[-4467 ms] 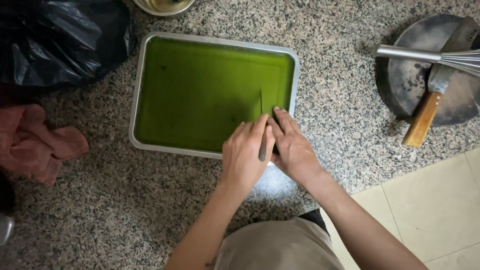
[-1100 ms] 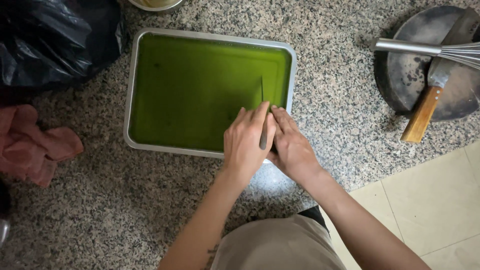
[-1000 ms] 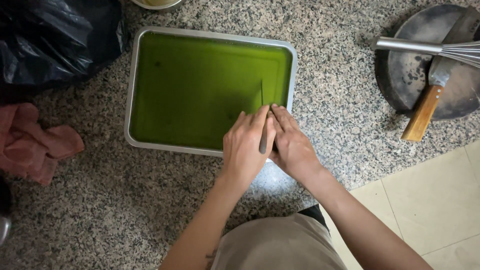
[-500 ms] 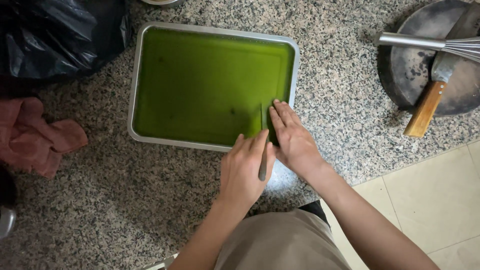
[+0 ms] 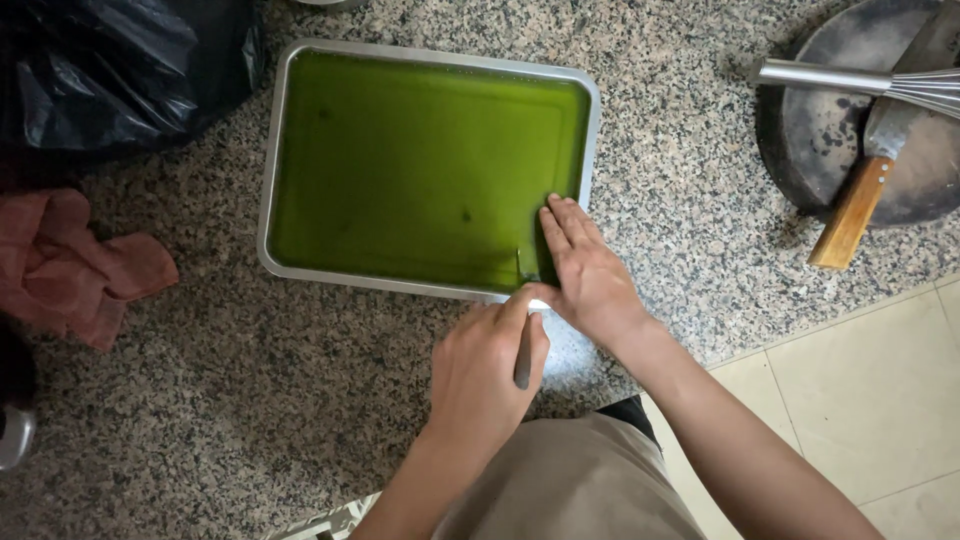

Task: Slice the green jelly in the metal tray into sections using a small knife.

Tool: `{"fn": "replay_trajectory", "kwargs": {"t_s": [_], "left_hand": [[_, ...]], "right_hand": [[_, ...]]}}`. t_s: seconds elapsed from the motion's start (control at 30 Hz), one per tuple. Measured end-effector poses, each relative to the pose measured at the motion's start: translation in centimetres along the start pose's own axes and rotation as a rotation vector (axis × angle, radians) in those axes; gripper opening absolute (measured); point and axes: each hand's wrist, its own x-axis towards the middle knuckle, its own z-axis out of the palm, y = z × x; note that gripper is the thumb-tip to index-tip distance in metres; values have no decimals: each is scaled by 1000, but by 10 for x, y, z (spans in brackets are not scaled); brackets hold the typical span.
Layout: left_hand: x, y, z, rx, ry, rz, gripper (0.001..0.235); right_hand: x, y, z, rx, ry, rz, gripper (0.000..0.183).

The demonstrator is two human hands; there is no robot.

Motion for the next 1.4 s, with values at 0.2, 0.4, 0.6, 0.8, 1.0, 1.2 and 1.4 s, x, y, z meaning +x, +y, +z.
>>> {"fn": "replay_trajectory", "kwargs": {"t_s": [0.2, 0.4, 0.6, 0.8, 1.0, 1.2, 1.4], "left_hand": [[-10, 1, -6, 36, -101, -59, 22], [-7, 7, -9, 110, -194, -130, 30], [7, 8, -36, 98, -204, -148, 32], [69, -6, -19, -226, 217, 149, 41], [127, -48, 53, -150, 421, 231, 35], [151, -62, 88, -60, 390, 170, 39], [152, -62, 95, -46, 384, 158, 40]], "right_hand": [[-1, 2, 2, 0, 47, -28, 127], [-1, -11, -13, -15, -72, 53, 128], [-10, -6, -29, 157, 75, -14, 124], [-19, -10, -22, 101, 80, -41, 117], [-14, -2, -17, 153, 145, -71, 112], [-15, -4, -17, 114, 120, -39, 111], [-16, -5, -14, 93, 102, -23, 112]]}}
